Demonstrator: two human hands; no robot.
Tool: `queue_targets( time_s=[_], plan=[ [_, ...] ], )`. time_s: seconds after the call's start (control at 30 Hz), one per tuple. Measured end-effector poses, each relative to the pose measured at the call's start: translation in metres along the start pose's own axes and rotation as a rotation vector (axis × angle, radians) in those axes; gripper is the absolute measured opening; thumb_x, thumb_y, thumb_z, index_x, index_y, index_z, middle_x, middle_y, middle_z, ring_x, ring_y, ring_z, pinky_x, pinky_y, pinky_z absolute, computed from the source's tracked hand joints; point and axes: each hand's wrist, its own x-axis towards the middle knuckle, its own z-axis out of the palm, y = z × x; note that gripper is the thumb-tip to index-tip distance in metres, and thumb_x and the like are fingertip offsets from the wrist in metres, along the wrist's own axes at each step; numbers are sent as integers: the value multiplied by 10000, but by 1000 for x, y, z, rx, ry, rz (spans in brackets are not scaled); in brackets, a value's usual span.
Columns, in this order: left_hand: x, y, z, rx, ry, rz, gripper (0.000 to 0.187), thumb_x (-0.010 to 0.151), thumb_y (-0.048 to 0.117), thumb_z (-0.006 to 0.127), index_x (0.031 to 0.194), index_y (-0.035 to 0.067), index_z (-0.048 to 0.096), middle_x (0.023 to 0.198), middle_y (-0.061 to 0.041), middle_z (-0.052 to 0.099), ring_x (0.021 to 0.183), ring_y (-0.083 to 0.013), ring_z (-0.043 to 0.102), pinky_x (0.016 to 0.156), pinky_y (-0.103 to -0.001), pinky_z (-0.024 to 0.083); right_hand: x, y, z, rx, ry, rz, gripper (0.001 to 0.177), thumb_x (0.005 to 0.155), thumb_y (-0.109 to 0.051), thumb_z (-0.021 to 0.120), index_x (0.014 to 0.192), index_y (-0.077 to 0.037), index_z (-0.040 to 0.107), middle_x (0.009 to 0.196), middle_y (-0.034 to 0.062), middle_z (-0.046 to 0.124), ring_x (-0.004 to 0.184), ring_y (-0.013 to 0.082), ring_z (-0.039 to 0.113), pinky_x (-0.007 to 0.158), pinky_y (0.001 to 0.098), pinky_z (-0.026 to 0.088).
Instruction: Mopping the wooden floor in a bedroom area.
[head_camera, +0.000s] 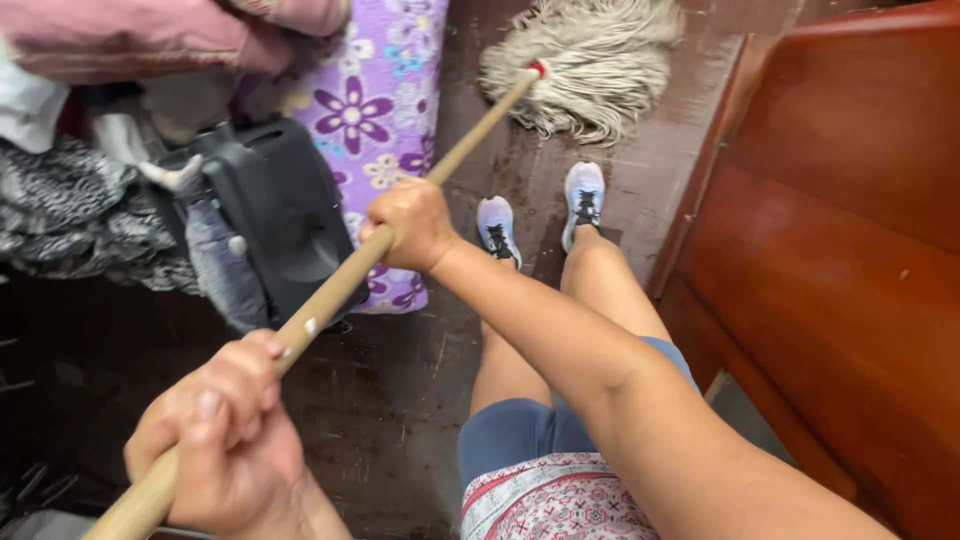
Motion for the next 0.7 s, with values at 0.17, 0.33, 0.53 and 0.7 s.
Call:
queue_targets(
  time_s=[0.17, 0.33, 0.53, 0.7],
  plan=[
    [-21, 19, -18, 244, -41, 69, 313, 971, 161, 408, 666, 230, 412, 584, 47, 383, 644, -82, 400, 960, -376, 501, 8, -34, 17, 262, -52, -47, 192, 638, -144, 688, 547, -131, 519, 576, 16, 600, 571, 266, 557, 665, 345, 468],
    [-29, 11, -21, 226, -32, 44, 340, 1014, 169, 367, 685, 255, 380, 596, 60, 355, 626, -81, 347, 959, -371, 498, -2, -23, 5, 198, -308, 24, 146, 652, -226, 713, 572, -118, 654, 609, 50, 679, 590, 308, 626, 660, 385, 508],
    [-14, 6, 58, 204, -125, 3, 357, 1022, 241, 430, 667, 248, 395, 597, 77, 334, 613, -71, 337, 907, -337, 486, -24, 26, -53, 78, -337, 137, 112, 647, -228, 684, 605, -126, 667, 620, 58, 683, 600, 324, 615, 705, 397, 499],
    [17, -43, 132, 2, -359, 5, 296, 951, 201, 428, 657, 229, 410, 558, 68, 352, 560, -100, 351, 809, -362, 481, -37, 97, -127, -33, -159, 306, 100, 657, -234, 690, 612, -147, 670, 657, 24, 710, 636, 287, 641, 674, 373, 475]
  ],
)
